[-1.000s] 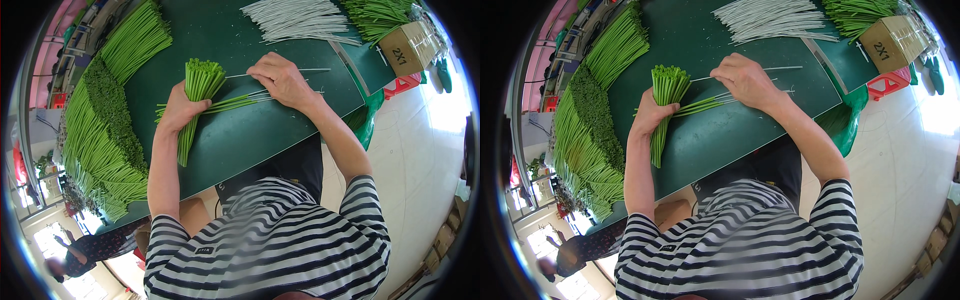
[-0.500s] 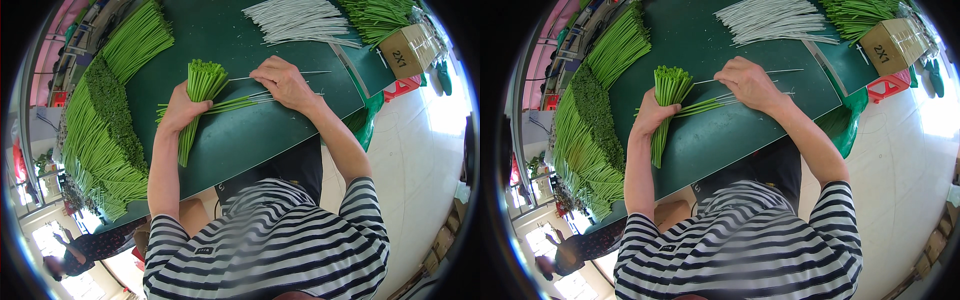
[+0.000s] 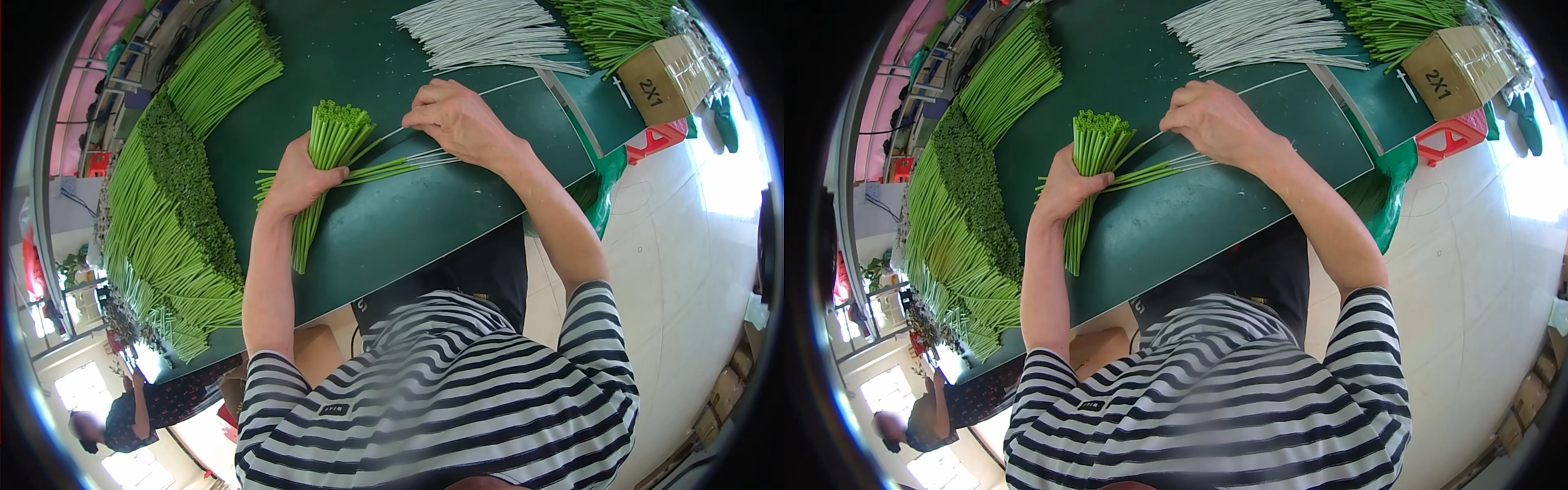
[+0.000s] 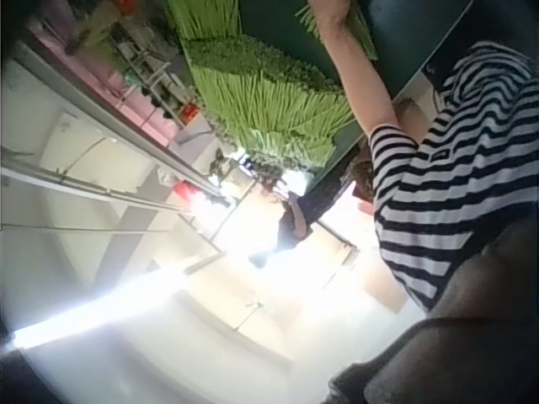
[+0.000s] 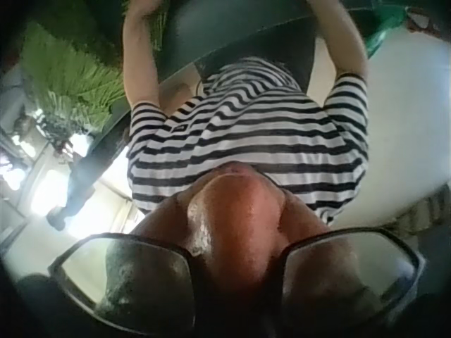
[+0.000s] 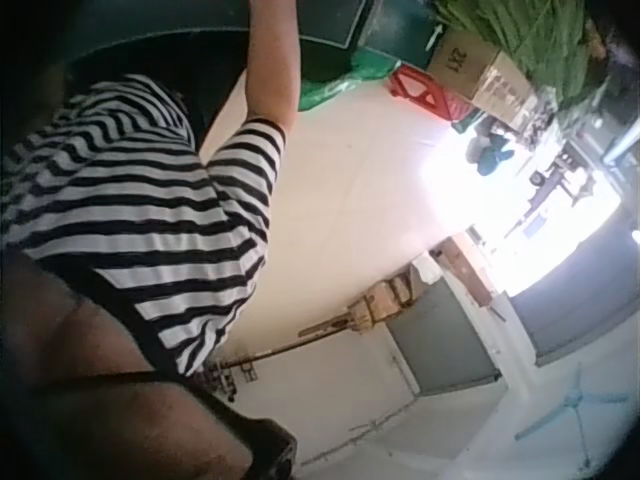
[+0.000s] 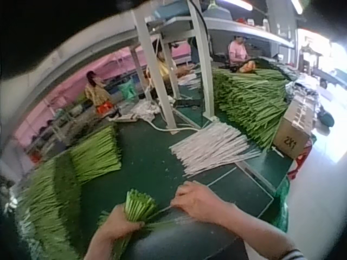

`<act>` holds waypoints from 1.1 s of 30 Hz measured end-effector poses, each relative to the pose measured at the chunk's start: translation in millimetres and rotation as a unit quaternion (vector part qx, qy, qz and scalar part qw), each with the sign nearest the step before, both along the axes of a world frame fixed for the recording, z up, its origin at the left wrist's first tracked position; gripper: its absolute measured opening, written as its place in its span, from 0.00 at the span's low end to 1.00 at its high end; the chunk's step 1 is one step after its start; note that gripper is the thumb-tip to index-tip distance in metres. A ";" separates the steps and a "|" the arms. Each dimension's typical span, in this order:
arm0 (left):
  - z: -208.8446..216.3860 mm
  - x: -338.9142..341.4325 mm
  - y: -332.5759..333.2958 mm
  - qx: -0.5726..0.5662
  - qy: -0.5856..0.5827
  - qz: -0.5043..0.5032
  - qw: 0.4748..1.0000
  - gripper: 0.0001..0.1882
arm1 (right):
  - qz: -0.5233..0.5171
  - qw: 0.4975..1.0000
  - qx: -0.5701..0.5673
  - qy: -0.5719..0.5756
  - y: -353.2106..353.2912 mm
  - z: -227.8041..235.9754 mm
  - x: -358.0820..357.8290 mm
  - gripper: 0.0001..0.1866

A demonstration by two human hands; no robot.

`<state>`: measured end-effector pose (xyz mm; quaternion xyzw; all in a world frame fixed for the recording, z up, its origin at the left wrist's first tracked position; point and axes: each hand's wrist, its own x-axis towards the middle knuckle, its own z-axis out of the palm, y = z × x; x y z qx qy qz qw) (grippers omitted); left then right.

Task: Bundling and organizing thin green plastic sticks into groups on a factory workbench.

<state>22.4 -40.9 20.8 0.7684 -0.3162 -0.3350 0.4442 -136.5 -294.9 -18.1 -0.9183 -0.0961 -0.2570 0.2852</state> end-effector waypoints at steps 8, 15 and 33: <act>1.5 -0.9 0.8 0.013 0.001 0.003 1.000 0.27 | 0.027 0.997 0.066 -0.002 31.4 0.2 6.3 0.07; -1.7 0.9 2.7 0.016 -0.013 -0.002 1.000 0.26 | -0.057 0.993 0.027 0.103 -3.2 -7.4 -15.5 0.06; 4.9 -1.1 2.4 0.008 0.018 -0.004 1.000 0.22 | -0.014 0.996 -0.058 0.064 48.9 -10.3 -26.3 0.04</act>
